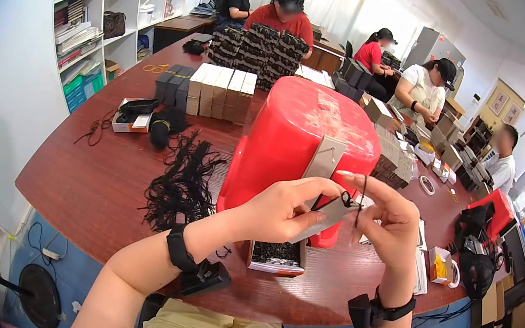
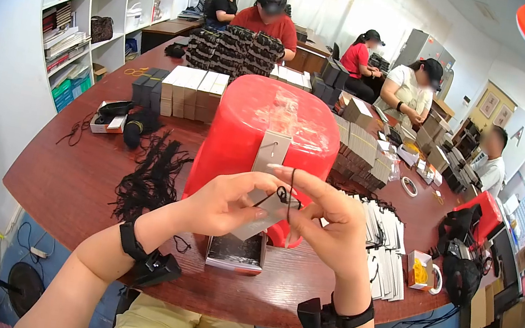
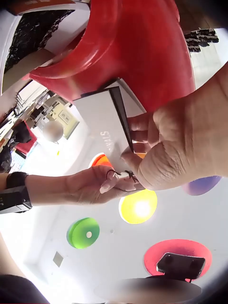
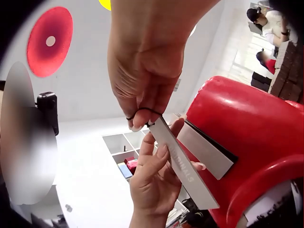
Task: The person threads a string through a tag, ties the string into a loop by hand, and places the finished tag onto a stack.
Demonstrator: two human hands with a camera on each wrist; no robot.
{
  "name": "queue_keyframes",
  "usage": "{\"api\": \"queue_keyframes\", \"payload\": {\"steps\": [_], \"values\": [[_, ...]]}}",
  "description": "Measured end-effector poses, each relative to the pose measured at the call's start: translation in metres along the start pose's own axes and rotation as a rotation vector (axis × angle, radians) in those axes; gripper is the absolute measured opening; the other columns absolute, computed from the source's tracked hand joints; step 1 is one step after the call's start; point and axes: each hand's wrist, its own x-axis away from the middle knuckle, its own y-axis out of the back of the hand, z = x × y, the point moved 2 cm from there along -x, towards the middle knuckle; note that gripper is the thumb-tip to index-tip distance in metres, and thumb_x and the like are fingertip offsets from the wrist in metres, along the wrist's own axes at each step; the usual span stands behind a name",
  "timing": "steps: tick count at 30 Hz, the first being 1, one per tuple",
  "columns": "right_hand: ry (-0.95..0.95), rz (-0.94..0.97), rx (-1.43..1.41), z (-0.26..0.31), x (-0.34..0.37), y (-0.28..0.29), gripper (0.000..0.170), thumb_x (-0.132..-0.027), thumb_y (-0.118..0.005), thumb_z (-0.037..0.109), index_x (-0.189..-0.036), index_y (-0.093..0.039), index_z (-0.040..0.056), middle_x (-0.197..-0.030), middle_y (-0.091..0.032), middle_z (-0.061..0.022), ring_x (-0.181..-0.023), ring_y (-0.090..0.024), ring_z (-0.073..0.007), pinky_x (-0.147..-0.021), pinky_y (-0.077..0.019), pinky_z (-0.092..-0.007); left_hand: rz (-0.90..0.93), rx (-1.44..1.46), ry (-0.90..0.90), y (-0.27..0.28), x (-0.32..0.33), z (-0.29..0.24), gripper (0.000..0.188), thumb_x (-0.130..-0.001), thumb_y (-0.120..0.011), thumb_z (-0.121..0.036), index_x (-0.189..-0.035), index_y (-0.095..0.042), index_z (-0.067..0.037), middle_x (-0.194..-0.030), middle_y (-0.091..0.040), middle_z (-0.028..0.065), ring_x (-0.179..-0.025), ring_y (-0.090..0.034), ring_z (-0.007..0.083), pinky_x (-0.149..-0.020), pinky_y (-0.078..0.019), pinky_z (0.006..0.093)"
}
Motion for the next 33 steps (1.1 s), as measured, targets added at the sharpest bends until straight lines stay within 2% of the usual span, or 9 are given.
{"api": "queue_keyframes", "payload": {"steps": [5, 10, 15, 19, 23, 24, 27, 28, 33], "values": [[0.038, -0.066, 0.282, -0.003, 0.006, -0.001, 0.031, -0.067, -0.055, -0.01, -0.097, -0.056, -0.0021, -0.088, -0.063, -0.0046, -0.057, -0.057, -0.0044, -0.05, -0.0443, -0.0166, -0.041, -0.02, -0.072, -0.005, 0.0, -0.001, 0.034, -0.074, -0.049, 0.004, -0.106, -0.044, -0.003, -0.099, -0.052, 0.0097, -0.079, -0.056, 0.0159, -0.064, -0.0466, 0.0269], [0.063, -0.267, -0.339, -0.012, 0.003, 0.009, 0.008, -0.072, -0.052, -0.012, -0.078, -0.054, -0.006, -0.077, -0.061, -0.0185, -0.067, -0.061, -0.0168, -0.055, -0.0508, -0.0233, -0.02, 0.065, -0.046, -0.005, -0.001, -0.001, 0.032, -0.075, -0.048, 0.003, -0.106, -0.044, -0.003, -0.094, -0.054, 0.0107, -0.071, -0.057, 0.0162, -0.06, -0.0453, 0.0274], [0.117, -0.472, -0.365, -0.006, 0.003, 0.036, 0.015, -0.071, -0.055, -0.009, -0.066, -0.045, 0.0017, -0.07, -0.06, -0.0185, -0.065, -0.062, -0.023, -0.055, -0.0531, -0.0285, 0.086, -0.108, 0.101, -0.004, 0.002, 0.004, 0.028, -0.078, -0.048, 0.001, -0.105, -0.043, -0.001, -0.095, -0.057, 0.0129, -0.087, -0.057, 0.0181, -0.077, -0.0433, 0.0284], [0.276, -0.654, -0.277, 0.003, 0.011, 0.056, 0.016, -0.073, -0.056, -0.004, -0.071, -0.043, 0.0043, -0.073, -0.06, -0.0169, -0.062, -0.062, -0.0215, -0.049, -0.0518, -0.0296, 0.114, -0.183, 0.118, -0.005, 0.001, 0.002, 0.024, -0.078, -0.047, -0.001, -0.102, -0.043, -0.001, -0.091, -0.058, 0.0152, -0.086, -0.058, 0.0222, -0.076, -0.0431, 0.0285], [0.643, -0.523, 0.069, 0.012, 0.053, 0.028, 0.023, -0.075, -0.06, 0.01, -0.078, -0.039, 0.0021, -0.067, -0.059, -0.0152, -0.05, -0.057, -0.0188, -0.041, -0.0468, -0.0275, 0.102, -0.16, 0.225, -0.006, -0.001, -0.009, 0.02, -0.078, -0.047, -0.004, -0.098, -0.044, -0.002, -0.086, -0.059, 0.0149, -0.084, -0.059, 0.0237, -0.072, -0.0435, 0.0293], [0.688, -0.272, 0.097, 0.016, 0.051, 0.026, 0.029, -0.071, -0.065, 0.013, -0.077, -0.038, 0.005, -0.072, -0.058, -0.0137, -0.055, -0.054, -0.0167, -0.046, -0.046, -0.0244, 0.08, -0.135, 0.252, -0.007, 0.0, -0.01, 0.019, -0.078, -0.048, -0.005, -0.097, -0.044, -0.002, -0.082, -0.06, 0.0138, -0.08, -0.059, 0.0228, -0.069, -0.0437, 0.0297], [0.361, -0.76, -0.078, 0.01, 0.036, 0.048, 0.023, -0.074, -0.058, 0.001, -0.068, -0.036, 0.0031, -0.073, -0.06, -0.0186, -0.061, -0.06, -0.0196, -0.047, -0.0473, -0.025, 0.339, -0.156, 0.184, -0.012, 0.006, -0.015, 0.02, -0.076, -0.048, -0.005, -0.094, -0.041, -0.002, -0.067, -0.058, 0.0135, -0.063, -0.057, 0.0264, -0.058, -0.0427, 0.0302], [0.258, -0.722, -0.224, -0.006, 0.031, 0.066, 0.022, -0.074, -0.056, -0.004, -0.066, -0.037, 0.0049, -0.075, -0.06, -0.0191, -0.061, -0.06, -0.0186, -0.051, -0.0481, -0.0238, 0.505, -0.009, 0.288, -0.011, 0.006, -0.026, 0.021, -0.076, -0.049, -0.007, -0.094, -0.04, -0.002, -0.064, -0.055, 0.0112, -0.057, -0.053, 0.0187, -0.055, -0.0405, 0.0266], [0.059, -0.77, -0.43, -0.039, 0.037, 0.063, 0.018, -0.074, -0.056, -0.004, -0.069, -0.043, 0.0082, -0.082, -0.06, -0.019, -0.063, -0.06, -0.0177, -0.055, -0.0497, -0.0234, 0.522, 0.324, 0.428, -0.016, 0.01, -0.027, 0.02, -0.08, -0.049, -0.008, -0.097, -0.041, -0.001, -0.07, -0.058, 0.007, -0.06, -0.052, 0.0095, -0.053, -0.0398, 0.022]]}}
